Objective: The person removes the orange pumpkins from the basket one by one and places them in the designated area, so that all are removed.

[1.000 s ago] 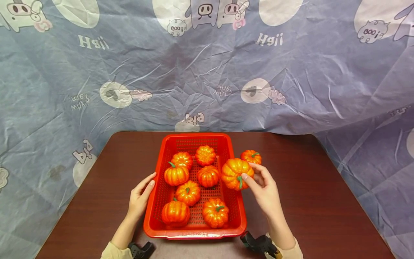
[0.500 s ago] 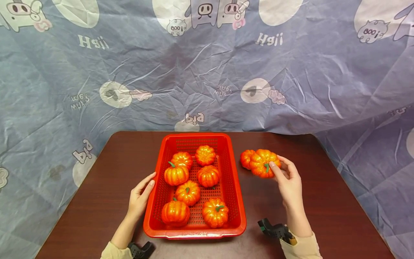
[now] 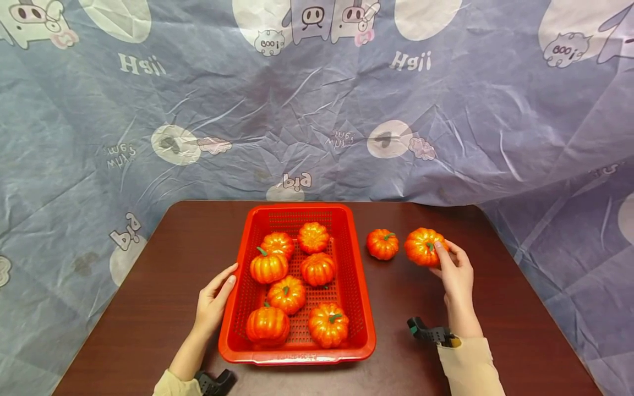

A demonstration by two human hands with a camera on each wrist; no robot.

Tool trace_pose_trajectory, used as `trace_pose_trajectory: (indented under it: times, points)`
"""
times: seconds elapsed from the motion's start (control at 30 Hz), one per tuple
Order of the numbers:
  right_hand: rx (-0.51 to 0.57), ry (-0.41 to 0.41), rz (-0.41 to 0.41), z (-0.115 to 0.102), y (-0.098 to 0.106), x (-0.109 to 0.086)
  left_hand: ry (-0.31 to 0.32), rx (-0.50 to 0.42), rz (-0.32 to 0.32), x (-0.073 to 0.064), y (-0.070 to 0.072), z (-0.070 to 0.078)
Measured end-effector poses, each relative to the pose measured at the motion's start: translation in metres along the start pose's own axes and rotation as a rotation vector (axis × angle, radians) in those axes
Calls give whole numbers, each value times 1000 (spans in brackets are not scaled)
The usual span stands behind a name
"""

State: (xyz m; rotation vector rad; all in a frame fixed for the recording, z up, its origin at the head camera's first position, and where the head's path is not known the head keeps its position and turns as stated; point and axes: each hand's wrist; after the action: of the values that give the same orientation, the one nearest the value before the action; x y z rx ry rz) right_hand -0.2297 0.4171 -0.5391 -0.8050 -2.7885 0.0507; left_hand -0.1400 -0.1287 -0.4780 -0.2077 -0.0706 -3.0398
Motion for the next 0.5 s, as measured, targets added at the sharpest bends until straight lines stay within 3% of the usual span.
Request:
trace_pose_trajectory:
  times: [0.13, 0.37, 0.5]
  points:
    - [-20, -51, 33, 1, -2, 5, 5, 10, 8, 0, 0, 1]
    - [-153, -122, 25, -64, -34, -21, 11, 2, 6, 0, 0, 0]
    - [-185, -146, 27, -76, -43, -26, 11, 10, 10, 0, -1, 0]
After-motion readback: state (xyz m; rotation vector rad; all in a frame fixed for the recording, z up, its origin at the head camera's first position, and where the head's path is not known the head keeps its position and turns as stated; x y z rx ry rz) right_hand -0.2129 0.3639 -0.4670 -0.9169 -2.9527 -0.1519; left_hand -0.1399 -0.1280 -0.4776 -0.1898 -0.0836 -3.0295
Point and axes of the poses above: each hand's wrist, its own x-axis towards the middle knuckle, its own y-axis out of the back of the hand, z = x × y, and after that the axes turned 14 degrees about y, right-handed
